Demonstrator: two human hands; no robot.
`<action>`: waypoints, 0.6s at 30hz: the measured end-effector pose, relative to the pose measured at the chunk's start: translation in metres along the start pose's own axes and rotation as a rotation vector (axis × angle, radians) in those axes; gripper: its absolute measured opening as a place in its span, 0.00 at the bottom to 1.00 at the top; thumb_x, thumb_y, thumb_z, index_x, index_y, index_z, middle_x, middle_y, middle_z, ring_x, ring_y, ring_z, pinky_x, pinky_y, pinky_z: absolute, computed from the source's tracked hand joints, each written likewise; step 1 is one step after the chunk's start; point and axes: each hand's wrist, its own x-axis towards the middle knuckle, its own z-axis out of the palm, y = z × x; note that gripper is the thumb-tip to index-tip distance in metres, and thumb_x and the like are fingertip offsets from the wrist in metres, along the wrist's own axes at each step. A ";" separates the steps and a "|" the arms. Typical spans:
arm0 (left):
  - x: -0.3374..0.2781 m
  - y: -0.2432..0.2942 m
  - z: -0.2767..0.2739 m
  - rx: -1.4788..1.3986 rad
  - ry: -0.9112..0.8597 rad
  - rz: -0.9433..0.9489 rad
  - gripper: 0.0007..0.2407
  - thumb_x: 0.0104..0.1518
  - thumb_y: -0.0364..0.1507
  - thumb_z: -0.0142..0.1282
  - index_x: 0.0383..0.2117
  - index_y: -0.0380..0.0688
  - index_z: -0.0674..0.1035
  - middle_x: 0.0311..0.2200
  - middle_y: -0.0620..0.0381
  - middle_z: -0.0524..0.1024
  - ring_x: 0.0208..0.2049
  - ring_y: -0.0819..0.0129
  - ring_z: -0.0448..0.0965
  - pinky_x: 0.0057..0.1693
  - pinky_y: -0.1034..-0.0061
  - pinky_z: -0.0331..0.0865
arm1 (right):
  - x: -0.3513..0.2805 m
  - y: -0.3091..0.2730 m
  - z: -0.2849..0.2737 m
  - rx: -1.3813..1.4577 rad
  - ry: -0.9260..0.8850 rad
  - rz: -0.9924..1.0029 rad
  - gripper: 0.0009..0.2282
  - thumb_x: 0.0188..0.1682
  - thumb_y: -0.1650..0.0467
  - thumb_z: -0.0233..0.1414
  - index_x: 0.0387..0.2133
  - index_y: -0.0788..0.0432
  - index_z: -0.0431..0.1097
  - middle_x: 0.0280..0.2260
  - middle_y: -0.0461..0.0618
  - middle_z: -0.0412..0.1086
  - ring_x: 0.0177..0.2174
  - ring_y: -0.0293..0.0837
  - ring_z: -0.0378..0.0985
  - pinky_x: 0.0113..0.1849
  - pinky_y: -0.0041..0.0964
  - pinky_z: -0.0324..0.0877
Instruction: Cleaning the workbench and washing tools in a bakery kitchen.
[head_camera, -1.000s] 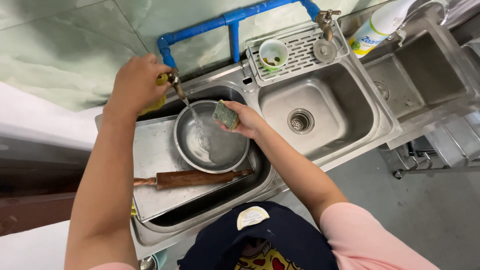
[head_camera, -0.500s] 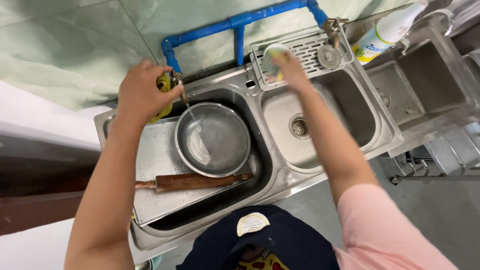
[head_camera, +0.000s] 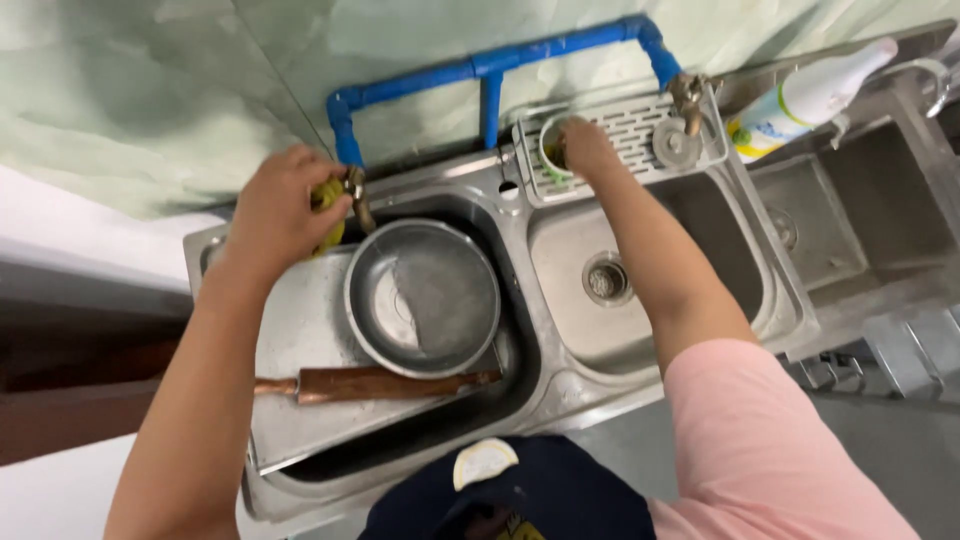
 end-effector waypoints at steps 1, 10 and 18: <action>0.003 -0.002 0.000 0.006 0.006 0.002 0.12 0.52 0.30 0.66 0.41 0.40 0.83 0.38 0.49 0.75 0.43 0.47 0.75 0.49 0.58 0.70 | 0.002 -0.003 -0.006 0.001 0.008 -0.003 0.11 0.48 0.75 0.53 0.44 0.61 0.74 0.40 0.64 0.75 0.40 0.65 0.78 0.43 0.56 0.74; 0.002 0.007 -0.004 -0.058 -0.073 -0.087 0.12 0.53 0.30 0.67 0.42 0.41 0.83 0.37 0.51 0.75 0.41 0.51 0.76 0.47 0.60 0.71 | -0.042 -0.053 -0.081 0.316 0.226 0.027 0.13 0.49 0.77 0.52 0.47 0.67 0.68 0.46 0.70 0.70 0.47 0.70 0.70 0.45 0.60 0.66; 0.002 -0.001 0.001 -0.077 -0.050 -0.062 0.12 0.53 0.31 0.67 0.41 0.42 0.83 0.37 0.51 0.77 0.40 0.52 0.77 0.46 0.61 0.71 | -0.037 -0.041 -0.083 0.256 0.018 -0.091 0.24 0.35 0.81 0.56 0.49 0.57 0.74 0.37 0.65 0.75 0.37 0.68 0.76 0.39 0.57 0.72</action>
